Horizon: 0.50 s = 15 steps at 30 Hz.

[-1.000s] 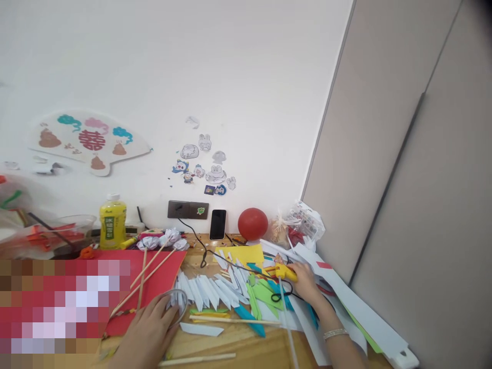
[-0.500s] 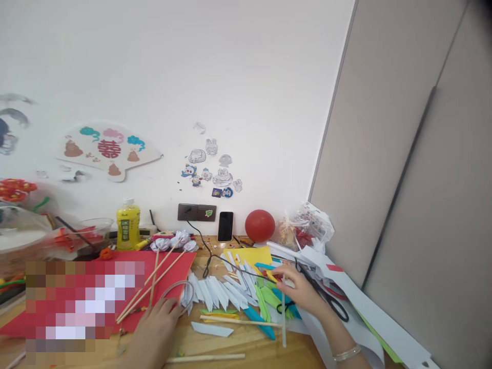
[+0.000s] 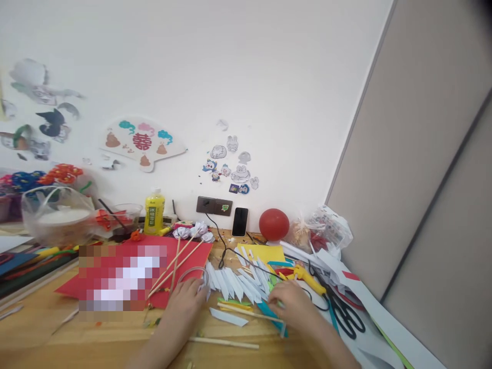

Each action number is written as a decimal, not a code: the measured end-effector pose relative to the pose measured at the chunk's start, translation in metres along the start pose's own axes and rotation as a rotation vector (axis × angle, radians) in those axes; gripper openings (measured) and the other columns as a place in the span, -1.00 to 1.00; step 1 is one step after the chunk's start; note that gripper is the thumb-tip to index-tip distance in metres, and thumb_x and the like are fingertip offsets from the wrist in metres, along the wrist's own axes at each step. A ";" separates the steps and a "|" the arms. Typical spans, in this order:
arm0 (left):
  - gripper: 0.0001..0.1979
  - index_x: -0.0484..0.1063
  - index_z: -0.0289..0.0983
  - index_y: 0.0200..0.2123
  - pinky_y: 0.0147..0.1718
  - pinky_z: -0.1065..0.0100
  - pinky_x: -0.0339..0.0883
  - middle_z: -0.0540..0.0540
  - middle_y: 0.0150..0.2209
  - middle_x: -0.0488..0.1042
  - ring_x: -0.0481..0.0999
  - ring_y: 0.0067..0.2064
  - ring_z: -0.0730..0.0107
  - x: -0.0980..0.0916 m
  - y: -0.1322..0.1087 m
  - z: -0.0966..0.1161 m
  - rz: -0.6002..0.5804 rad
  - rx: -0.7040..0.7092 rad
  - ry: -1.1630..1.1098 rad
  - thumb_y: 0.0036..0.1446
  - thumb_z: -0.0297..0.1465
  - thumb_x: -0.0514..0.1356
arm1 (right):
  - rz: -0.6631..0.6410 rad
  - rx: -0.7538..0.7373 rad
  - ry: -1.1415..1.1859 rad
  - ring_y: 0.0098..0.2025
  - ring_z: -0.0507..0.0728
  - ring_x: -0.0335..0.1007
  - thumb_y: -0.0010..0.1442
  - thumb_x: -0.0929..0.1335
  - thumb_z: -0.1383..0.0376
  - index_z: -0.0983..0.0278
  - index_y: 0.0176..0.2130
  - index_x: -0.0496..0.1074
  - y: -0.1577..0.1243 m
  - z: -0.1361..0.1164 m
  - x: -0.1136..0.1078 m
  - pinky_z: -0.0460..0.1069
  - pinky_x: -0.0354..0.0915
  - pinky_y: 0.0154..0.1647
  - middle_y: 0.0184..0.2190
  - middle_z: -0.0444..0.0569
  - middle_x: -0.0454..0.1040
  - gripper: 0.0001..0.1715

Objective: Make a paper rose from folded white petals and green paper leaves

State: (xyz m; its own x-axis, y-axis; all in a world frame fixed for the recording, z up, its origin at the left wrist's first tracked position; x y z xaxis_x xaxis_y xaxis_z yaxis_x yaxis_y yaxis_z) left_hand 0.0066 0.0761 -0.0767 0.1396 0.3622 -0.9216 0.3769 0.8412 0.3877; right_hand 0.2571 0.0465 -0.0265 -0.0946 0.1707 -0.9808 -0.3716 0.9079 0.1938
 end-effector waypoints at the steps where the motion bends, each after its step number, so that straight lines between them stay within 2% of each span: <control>1: -0.65 0.45 -0.20 -0.05 0.01 0.07 0.24 -0.18 0.00 0.48 0.39 0.06 0.07 0.000 0.000 0.004 0.002 0.045 -0.020 0.19 -0.58 0.02 | -0.006 -0.023 -0.008 -0.28 0.09 0.43 0.09 0.38 0.31 0.20 -0.35 0.53 0.005 -0.016 0.006 -0.08 0.20 -0.25 -0.39 -0.12 0.55 -0.91; 4: -0.72 0.44 -0.19 -0.06 0.04 0.09 0.23 -0.12 -0.01 0.50 0.38 0.06 0.12 -0.003 -0.002 0.018 0.014 0.190 -0.143 0.19 -0.50 0.08 | -0.021 -0.044 -0.051 -0.26 0.23 0.44 -0.05 0.48 0.25 0.31 -0.32 0.53 0.020 -0.057 0.029 0.00 0.21 -0.33 -0.35 0.06 0.56 -0.76; 7: -0.76 0.47 -0.27 -0.13 0.02 0.05 0.24 -0.15 -0.08 0.54 0.42 0.00 0.10 -0.007 -0.004 0.030 0.017 0.267 -0.285 0.14 -0.55 0.13 | -0.026 -0.044 -0.059 -0.28 0.26 0.45 -0.07 0.48 0.38 0.35 -0.41 0.54 0.031 -0.077 0.048 0.01 0.20 -0.38 -0.39 0.12 0.56 -0.88; 11: -0.82 0.51 -0.26 -0.28 -0.07 0.03 0.28 -0.15 -0.21 0.57 0.47 -0.09 0.03 -0.004 -0.004 0.036 -0.019 0.251 -0.335 0.02 -0.57 0.22 | 0.022 -0.042 -0.016 -0.25 0.20 0.44 0.05 0.42 0.42 0.30 -0.39 0.51 0.031 -0.081 0.057 -0.01 0.21 -0.34 -0.38 0.01 0.55 -0.96; 15: -0.84 0.51 -0.28 -0.38 -0.14 0.05 0.31 -0.18 -0.31 0.58 0.52 -0.19 0.03 -0.004 -0.003 0.031 -0.036 0.162 -0.415 0.04 -0.58 0.15 | 0.110 0.003 0.043 -0.22 0.10 0.39 0.16 0.35 0.40 0.24 -0.33 0.45 0.027 -0.074 0.051 -0.05 0.22 -0.25 -0.32 -0.11 0.51 -0.92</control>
State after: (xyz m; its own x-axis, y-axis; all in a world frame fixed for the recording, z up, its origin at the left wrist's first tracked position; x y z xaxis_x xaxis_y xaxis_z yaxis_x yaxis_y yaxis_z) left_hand 0.0335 0.0591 -0.0747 0.4671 0.1141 -0.8768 0.5225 0.7643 0.3778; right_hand 0.1733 0.0515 -0.0695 -0.1738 0.2527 -0.9518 -0.3539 0.8859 0.2999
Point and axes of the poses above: each hand's wrist, its own y-axis towards the middle knuckle, its own x-axis out of the palm, z = x × y, the point moved 4 cm from there along y, towards the middle knuckle
